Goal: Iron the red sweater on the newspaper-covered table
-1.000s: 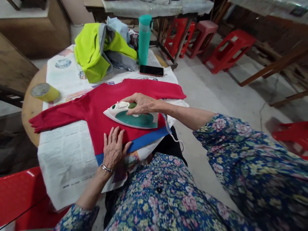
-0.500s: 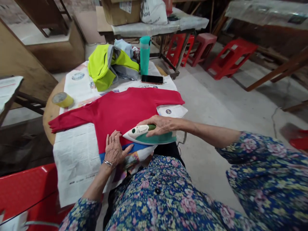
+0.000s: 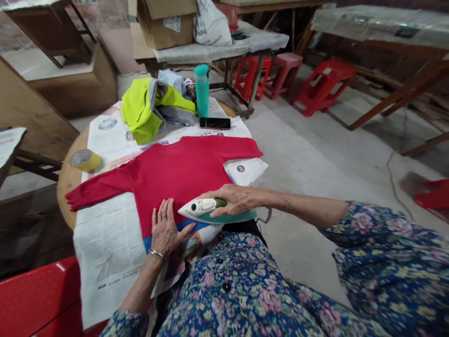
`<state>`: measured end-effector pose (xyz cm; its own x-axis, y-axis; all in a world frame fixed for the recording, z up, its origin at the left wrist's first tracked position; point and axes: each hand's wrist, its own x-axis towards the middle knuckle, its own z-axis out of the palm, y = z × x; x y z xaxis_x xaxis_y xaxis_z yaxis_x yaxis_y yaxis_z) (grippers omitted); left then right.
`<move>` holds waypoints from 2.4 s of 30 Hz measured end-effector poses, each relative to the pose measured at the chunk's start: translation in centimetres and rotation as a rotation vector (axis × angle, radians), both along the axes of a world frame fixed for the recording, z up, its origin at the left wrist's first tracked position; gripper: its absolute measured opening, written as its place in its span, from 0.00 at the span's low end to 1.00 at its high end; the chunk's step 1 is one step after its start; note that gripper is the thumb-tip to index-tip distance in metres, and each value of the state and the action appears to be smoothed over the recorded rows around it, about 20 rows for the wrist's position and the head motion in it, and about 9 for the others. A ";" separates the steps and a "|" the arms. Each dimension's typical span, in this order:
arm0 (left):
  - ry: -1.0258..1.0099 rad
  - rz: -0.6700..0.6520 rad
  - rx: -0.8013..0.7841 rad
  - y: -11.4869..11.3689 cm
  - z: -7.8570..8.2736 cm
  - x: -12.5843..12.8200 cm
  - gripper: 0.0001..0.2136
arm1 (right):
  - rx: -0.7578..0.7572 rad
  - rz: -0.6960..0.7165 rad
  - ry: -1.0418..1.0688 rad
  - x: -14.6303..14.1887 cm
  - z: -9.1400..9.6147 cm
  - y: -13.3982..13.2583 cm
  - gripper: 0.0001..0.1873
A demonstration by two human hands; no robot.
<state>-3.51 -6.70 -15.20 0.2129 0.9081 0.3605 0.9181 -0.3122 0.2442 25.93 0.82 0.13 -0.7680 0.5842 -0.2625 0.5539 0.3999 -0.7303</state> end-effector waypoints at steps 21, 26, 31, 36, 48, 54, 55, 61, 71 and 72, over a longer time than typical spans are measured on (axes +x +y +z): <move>0.170 -0.078 -0.209 11.5 5.8 6.2 0.24 | -0.374 -0.972 0.451 2.0 1.5 -0.4 0.46; 0.027 -0.096 -0.210 15.5 1.3 8.5 0.31 | -0.285 -0.870 0.448 0.2 -0.9 1.6 0.44; -0.047 -0.134 -0.109 15.2 -0.2 7.8 0.26 | -0.147 -0.794 0.334 -0.6 -1.8 3.4 0.41; -0.041 -0.118 -0.088 14.7 0.3 8.4 0.26 | 0.004 -0.905 0.230 -0.3 -1.2 6.6 0.37; -0.035 -0.094 -0.177 14.6 1.8 9.2 0.28 | 0.103 -1.186 0.243 6.4 -0.6 8.1 0.19; -0.020 -0.114 -0.194 14.8 1.7 9.0 0.32 | 0.024 -1.014 0.426 5.6 1.3 2.4 0.34; -0.004 -0.123 -0.197 14.9 1.7 8.9 0.34 | 0.005 -0.984 0.440 5.0 1.2 2.1 0.36; 0.120 -0.214 -0.226 14.8 1.7 8.1 0.47 | -0.119 -0.881 0.384 1.9 -1.0 1.6 0.39; 0.188 -0.227 -0.292 14.0 2.3 9.0 0.61 | -0.077 -0.913 0.203 6.0 -1.0 -1.5 0.43; 0.195 -0.217 -0.310 13.9 2.4 9.3 0.61 | -0.054 -0.925 0.187 6.3 -0.8 -1.6 0.43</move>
